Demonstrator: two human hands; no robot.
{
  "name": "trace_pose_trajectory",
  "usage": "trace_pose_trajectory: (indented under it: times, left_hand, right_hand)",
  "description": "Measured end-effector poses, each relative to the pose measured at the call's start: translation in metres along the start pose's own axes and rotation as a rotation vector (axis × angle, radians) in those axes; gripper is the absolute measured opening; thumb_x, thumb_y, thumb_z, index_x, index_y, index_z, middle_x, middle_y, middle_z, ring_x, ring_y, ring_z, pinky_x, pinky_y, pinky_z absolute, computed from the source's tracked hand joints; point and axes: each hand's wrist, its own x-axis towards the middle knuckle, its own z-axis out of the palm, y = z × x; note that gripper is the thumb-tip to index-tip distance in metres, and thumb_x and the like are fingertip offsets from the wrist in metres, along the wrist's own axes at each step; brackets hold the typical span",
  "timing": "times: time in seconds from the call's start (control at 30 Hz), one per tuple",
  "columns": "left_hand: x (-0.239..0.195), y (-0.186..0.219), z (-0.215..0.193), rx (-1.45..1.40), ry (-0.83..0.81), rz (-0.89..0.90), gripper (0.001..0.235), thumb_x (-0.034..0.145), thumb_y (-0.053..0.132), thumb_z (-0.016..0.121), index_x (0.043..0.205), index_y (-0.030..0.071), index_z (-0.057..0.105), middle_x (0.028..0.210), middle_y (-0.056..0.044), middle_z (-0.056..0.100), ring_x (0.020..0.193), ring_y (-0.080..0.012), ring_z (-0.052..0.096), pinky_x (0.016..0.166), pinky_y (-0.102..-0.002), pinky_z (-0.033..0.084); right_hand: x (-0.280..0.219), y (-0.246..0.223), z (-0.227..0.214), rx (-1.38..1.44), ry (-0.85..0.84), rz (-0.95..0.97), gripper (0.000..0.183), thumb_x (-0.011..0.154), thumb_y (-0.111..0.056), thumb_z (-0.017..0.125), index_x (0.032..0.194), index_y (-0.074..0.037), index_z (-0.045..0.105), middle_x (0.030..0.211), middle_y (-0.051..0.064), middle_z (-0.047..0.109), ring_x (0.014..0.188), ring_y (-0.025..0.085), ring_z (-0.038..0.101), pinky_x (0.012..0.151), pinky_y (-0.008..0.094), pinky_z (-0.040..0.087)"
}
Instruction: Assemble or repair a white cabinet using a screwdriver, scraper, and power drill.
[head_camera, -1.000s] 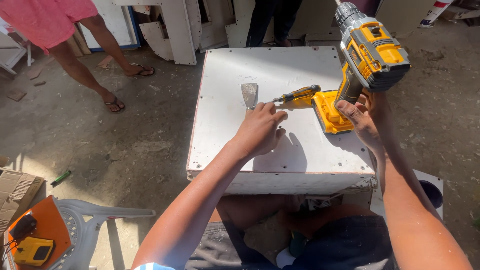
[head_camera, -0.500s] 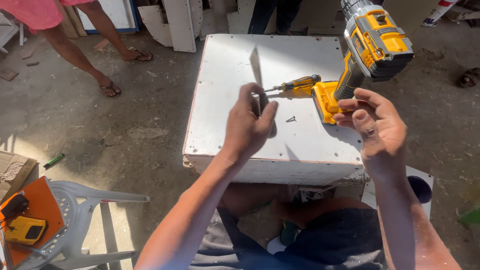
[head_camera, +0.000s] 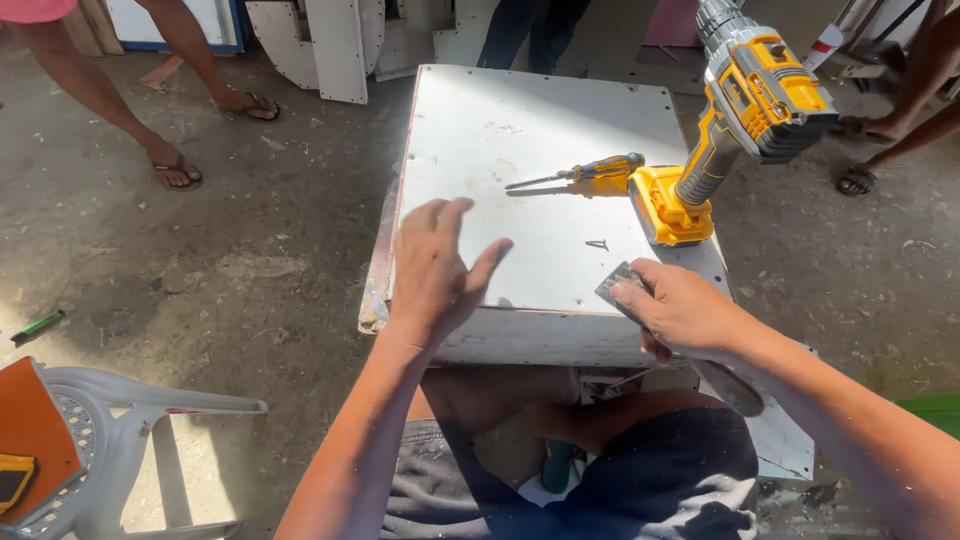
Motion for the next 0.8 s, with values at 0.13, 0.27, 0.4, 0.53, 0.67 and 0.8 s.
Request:
trace_pose_trajectory:
  times: [0.13, 0.27, 0.4, 0.53, 0.67, 0.8]
  left_hand:
    - [0.013, -0.052, -0.019, 0.018, -0.089, -0.441, 0.079, 0.089, 0.051, 0.076, 0.145, 0.002, 0.049, 0.134, -0.028, 0.051, 0.127, -0.0490, 0.053, 0.101, -0.062, 0.047]
    - [0.014, -0.072, -0.018, -0.213, -0.326, -0.553, 0.097, 0.086, 0.039, 0.079, 0.161, 0.004, 0.029, 0.153, -0.037, 0.037, 0.140, -0.0600, 0.039, 0.108, -0.070, 0.039]
    - [0.020, -0.065, -0.037, -0.232, -0.435, -0.513, 0.092, 0.089, 0.037, 0.076, 0.161, 0.006, 0.029, 0.155, -0.034, 0.036, 0.142, -0.0570, 0.038, 0.109, -0.068, 0.040]
    - [0.014, -0.066, -0.039, -0.354, -0.414, -0.573, 0.088, 0.090, 0.037, 0.075, 0.161, 0.010, 0.031, 0.160, -0.035, 0.028, 0.145, -0.0580, 0.029, 0.109, -0.073, 0.033]
    - [0.008, -0.072, -0.033, -0.393, -0.401, -0.539, 0.078, 0.096, 0.035, 0.065, 0.162, 0.015, 0.030, 0.166, -0.032, 0.019, 0.151, -0.0549, 0.016, 0.116, -0.072, 0.018]
    - [0.009, -0.067, -0.036, -0.418, -0.391, -0.529, 0.073, 0.096, 0.028, 0.064, 0.160, 0.016, 0.032, 0.165, -0.034, 0.016, 0.150, -0.0551, 0.018, 0.115, -0.072, 0.023]
  right_hand:
    - [0.001, -0.032, 0.011, -0.206, -0.111, 0.243, 0.033, 0.101, -0.026, 0.055, 0.091, 0.004, 0.066, 0.057, 0.022, 0.070, 0.041, 0.028, 0.067, 0.038, 0.037, 0.055]
    - [0.019, -0.026, 0.021, -0.102, -0.136, 0.387, 0.031, 0.094, -0.020, 0.056, 0.102, 0.009, 0.065, 0.062, 0.023, 0.068, 0.042, 0.028, 0.063, 0.032, 0.040, 0.050]
    - [0.024, -0.026, 0.028, -0.065, -0.143, 0.465, 0.027, 0.090, -0.017, 0.056, 0.102, 0.006, 0.064, 0.062, 0.020, 0.070, 0.040, 0.026, 0.063, 0.031, 0.039, 0.050]
    - [0.020, -0.029, 0.034, 0.027, -0.128, 0.551, 0.034, 0.091, -0.014, 0.052, 0.110, 0.012, 0.060, 0.064, 0.022, 0.065, 0.041, 0.024, 0.058, 0.033, 0.035, 0.047]
    - [0.033, -0.022, 0.037, 0.017, -0.071, 0.573, 0.025, 0.089, -0.011, 0.052, 0.098, 0.010, 0.064, 0.054, 0.017, 0.060, 0.034, 0.021, 0.053, 0.028, 0.031, 0.042]
    - [0.033, -0.046, 0.035, -0.054, -0.055, 0.580, 0.024, 0.088, -0.009, 0.054, 0.098, 0.010, 0.062, 0.051, 0.017, 0.058, 0.030, 0.020, 0.048, 0.024, 0.030, 0.035]
